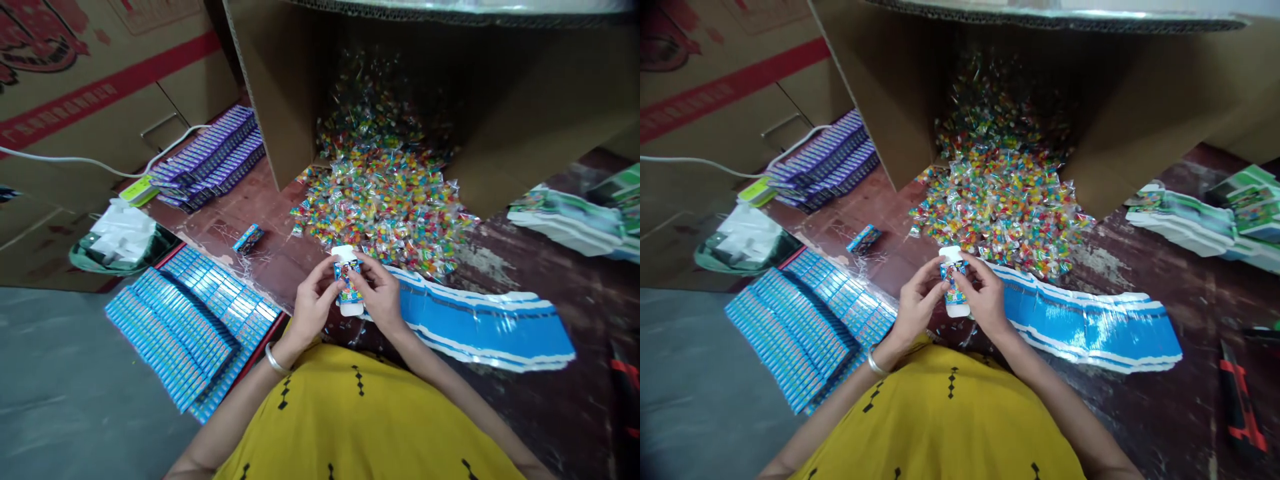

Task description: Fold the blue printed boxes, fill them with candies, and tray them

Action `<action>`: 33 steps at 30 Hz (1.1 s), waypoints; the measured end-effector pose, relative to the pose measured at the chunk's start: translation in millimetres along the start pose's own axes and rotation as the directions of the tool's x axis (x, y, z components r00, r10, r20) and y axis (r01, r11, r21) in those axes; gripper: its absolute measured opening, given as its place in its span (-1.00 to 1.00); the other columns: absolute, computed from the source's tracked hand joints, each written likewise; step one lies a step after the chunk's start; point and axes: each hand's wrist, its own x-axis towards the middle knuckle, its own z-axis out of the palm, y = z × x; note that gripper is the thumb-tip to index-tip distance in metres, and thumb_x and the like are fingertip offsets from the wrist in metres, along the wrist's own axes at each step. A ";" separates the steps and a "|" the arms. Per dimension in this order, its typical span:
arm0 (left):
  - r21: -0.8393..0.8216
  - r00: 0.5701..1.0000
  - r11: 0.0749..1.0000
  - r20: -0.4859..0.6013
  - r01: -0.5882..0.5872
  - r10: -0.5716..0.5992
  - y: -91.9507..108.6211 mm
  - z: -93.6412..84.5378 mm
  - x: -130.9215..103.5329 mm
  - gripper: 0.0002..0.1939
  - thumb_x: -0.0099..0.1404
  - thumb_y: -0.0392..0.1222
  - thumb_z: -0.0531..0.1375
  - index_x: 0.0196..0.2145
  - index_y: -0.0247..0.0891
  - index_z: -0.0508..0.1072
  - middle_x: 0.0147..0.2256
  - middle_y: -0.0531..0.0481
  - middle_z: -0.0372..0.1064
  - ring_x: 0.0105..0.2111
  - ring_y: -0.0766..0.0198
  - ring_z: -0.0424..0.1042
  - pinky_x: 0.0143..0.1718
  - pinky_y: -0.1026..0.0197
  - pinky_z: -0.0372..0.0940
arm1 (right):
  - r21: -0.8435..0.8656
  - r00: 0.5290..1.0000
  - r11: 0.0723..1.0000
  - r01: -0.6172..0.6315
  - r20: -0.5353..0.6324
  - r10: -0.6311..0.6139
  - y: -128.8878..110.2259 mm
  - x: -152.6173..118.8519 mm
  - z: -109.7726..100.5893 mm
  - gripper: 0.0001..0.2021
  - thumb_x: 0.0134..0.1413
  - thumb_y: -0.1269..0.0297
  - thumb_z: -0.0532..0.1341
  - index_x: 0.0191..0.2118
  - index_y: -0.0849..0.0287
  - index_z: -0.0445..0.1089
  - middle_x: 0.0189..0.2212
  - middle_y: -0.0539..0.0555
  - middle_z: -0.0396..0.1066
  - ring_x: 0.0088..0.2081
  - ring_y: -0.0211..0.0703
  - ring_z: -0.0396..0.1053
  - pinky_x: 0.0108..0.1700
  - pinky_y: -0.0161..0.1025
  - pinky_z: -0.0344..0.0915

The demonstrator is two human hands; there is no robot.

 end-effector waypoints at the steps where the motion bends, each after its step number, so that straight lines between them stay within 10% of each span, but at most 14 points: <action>1: -0.012 0.999 1.000 0.047 0.017 -0.017 0.3 -3.2 1.2 -0.55 0.26 -0.11 0.25 0.09 -0.19 0.36 -0.08 -0.09 0.46 -0.11 0.19 0.46 -0.06 0.18 0.36 | -0.010 1.000 1.000 -0.001 0.006 0.001 1.0 -0.3 -0.5 -0.68 0.13 0.11 0.24 0.00 0.03 0.39 -0.27 0.05 0.47 -0.31 -0.13 0.41 -0.22 -0.18 0.38; 9: -0.008 0.986 0.996 0.147 0.084 -0.082 0.1 -11.5 2.9 -0.65 0.23 -0.14 0.27 -0.05 -0.23 0.37 -0.12 -0.09 0.42 -0.19 0.23 0.46 -0.13 0.21 0.36 | -0.066 0.993 0.992 0.108 0.052 -0.105 1.5 6.1 -8.9 -0.90 0.18 0.20 0.18 -0.32 0.08 0.35 -0.14 0.11 0.43 -0.02 -0.03 0.39 0.02 -0.10 0.31; 14: -0.112 0.995 0.989 0.024 0.100 -0.098 -4.9 -8.6 1.1 -0.57 0.14 -0.19 0.34 -0.10 -0.17 0.25 -0.18 0.01 0.39 -0.27 0.31 0.47 -0.24 0.28 0.37 | 0.148 0.993 0.988 0.050 0.102 -0.065 -3.4 13.5 -7.2 -0.87 0.10 0.23 0.26 -0.26 0.07 0.30 -0.30 0.02 0.41 -0.21 -0.13 0.41 -0.11 -0.18 0.35; 27: 0.007 0.990 0.998 0.127 0.064 -0.065 7.1 -21.1 -3.6 -0.53 0.19 -0.22 0.31 0.02 -0.18 0.28 -0.10 -0.06 0.38 -0.10 0.22 0.43 -0.15 0.24 0.38 | 0.155 0.897 0.949 -0.276 0.396 0.196 -4.3 40.7 -16.6 -0.71 -0.14 0.08 0.42 -0.53 0.16 0.39 -0.58 -0.08 0.33 -0.50 -0.29 0.23 -0.42 -0.30 0.17; 33: 0.009 0.980 0.996 0.176 0.088 -0.088 6.3 -24.0 -3.8 -0.47 0.21 -0.25 0.29 0.13 -0.17 0.32 -0.04 -0.09 0.42 -0.06 0.18 0.42 -0.08 0.20 0.36 | 0.026 0.925 0.997 -0.066 0.378 0.051 -8.3 39.3 -18.0 -0.77 0.03 0.15 0.33 -0.52 0.14 0.39 -0.53 -0.04 0.35 -0.46 -0.24 0.27 -0.37 -0.25 0.19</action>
